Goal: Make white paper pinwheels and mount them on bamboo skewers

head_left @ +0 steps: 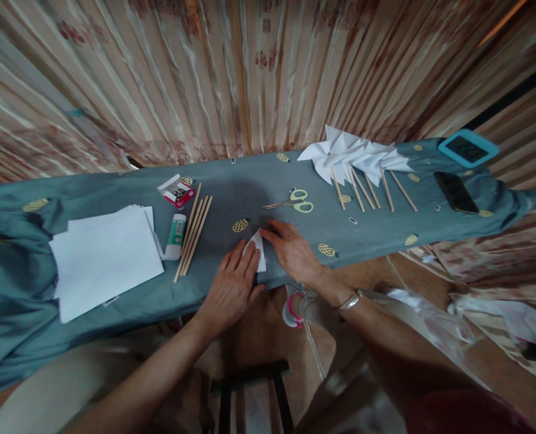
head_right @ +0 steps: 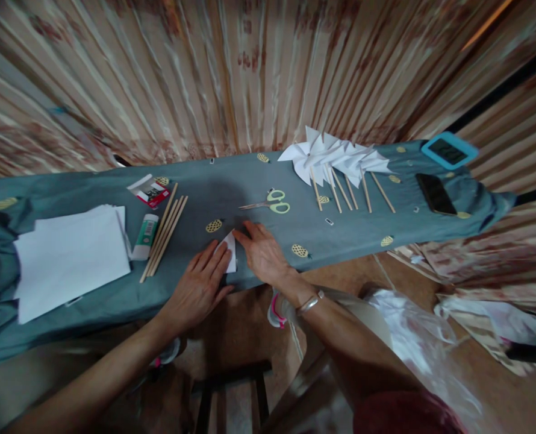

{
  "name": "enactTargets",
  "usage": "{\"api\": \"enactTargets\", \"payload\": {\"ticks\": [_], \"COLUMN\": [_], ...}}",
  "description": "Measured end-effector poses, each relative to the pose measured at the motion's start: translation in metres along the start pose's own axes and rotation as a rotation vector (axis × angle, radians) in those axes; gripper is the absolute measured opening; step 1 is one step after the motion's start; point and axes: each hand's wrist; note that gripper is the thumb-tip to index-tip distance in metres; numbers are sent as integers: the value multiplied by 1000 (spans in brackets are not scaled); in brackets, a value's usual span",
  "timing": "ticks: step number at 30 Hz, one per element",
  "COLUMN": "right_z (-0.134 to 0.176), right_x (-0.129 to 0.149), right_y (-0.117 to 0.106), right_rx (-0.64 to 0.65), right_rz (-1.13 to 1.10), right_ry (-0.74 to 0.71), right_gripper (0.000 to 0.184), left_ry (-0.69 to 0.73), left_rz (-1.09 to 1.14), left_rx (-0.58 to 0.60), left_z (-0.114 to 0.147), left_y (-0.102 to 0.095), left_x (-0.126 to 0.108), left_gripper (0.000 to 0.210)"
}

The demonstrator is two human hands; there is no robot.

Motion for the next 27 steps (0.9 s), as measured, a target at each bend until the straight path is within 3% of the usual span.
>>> {"api": "enactTargets", "payload": {"ticks": [13,27], "right_z": [-3,-6], "right_x": [3,7], "right_y": [0,2], "right_rx": [64,88], "right_rz": [142,154], "right_ry": [-6,68], "right_gripper": [47,45], "left_ry": [-5,-10], "left_rz": [-52,-85], "left_rx": [50,72], "left_z": [-2,-2], "left_y": [-3,-6], "left_x": [-2,-4], "left_gripper": [65,63]}}
Point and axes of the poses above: each hand's wrist, its own z-axis away from the middle knuckle, its own y-axis out of the palm, x = y × z, and after that the axes turned 1 degree about z, right-handed
